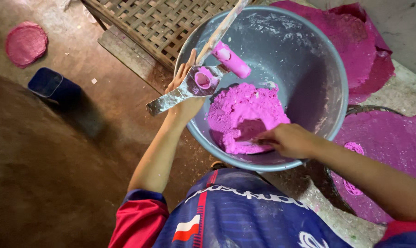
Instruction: The person scoops pink batter from a large basin into a handheld metal extruder press, then squeezes the press to pipe spiral nests of batter onto round pink discs. Finished discs are stacked and moved onto woven bamboo trays.
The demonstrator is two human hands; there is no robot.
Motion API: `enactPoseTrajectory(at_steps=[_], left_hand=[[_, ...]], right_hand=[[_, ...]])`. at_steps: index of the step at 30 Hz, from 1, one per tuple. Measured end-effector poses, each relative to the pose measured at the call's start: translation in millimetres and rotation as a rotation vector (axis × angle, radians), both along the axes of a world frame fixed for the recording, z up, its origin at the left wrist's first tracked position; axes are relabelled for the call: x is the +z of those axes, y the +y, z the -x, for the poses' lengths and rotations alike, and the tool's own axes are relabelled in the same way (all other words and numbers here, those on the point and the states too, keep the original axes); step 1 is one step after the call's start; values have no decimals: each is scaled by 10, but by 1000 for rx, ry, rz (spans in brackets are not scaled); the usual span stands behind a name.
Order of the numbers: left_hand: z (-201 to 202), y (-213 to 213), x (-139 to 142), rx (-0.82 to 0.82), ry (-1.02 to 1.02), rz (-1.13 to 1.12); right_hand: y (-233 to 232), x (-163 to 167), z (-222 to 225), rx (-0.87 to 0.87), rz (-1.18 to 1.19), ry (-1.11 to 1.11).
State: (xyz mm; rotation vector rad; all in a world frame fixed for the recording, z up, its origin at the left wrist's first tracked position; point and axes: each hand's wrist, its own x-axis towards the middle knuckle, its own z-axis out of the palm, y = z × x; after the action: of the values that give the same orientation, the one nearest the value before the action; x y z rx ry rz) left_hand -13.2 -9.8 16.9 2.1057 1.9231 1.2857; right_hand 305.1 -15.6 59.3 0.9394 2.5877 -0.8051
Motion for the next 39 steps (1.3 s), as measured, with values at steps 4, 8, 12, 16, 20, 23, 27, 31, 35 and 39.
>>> enactPoseTrajectory(at_steps=[4, 8, 12, 16, 20, 23, 27, 31, 35, 39], left_hand=[[2, 15, 44, -39, 176, -153], [-144, -159, 217, -69, 159, 1], [-436, -358, 374, -221, 90, 321], [-690, -367, 385, -433, 45, 103], [-585, -386, 343, -504, -110, 276], [-368, -370, 356, -409, -6, 294], [-370, -275, 354, -396, 159, 135], [-522, -268, 311, -449, 58, 225], [-437, -310, 374, -371, 139, 126], [-304, -283, 529, -307, 139, -13]], right_hand=[[15, 458, -316, -161, 103, 61], [73, 1088, -434, -267, 119, 342], [135, 1469, -100, -242, -214, 32], [-122, 1095, 374, 120, -737, -133], [-282, 1096, 233, 261, -831, 94], [-329, 1521, 20, 116, -850, -40], [-333, 1704, 205, 188, -942, -162], [-287, 1269, 559, 273, -968, -87], [-255, 1376, 321, 159, -838, -3], [-308, 1775, 226, 103, -820, -245]])
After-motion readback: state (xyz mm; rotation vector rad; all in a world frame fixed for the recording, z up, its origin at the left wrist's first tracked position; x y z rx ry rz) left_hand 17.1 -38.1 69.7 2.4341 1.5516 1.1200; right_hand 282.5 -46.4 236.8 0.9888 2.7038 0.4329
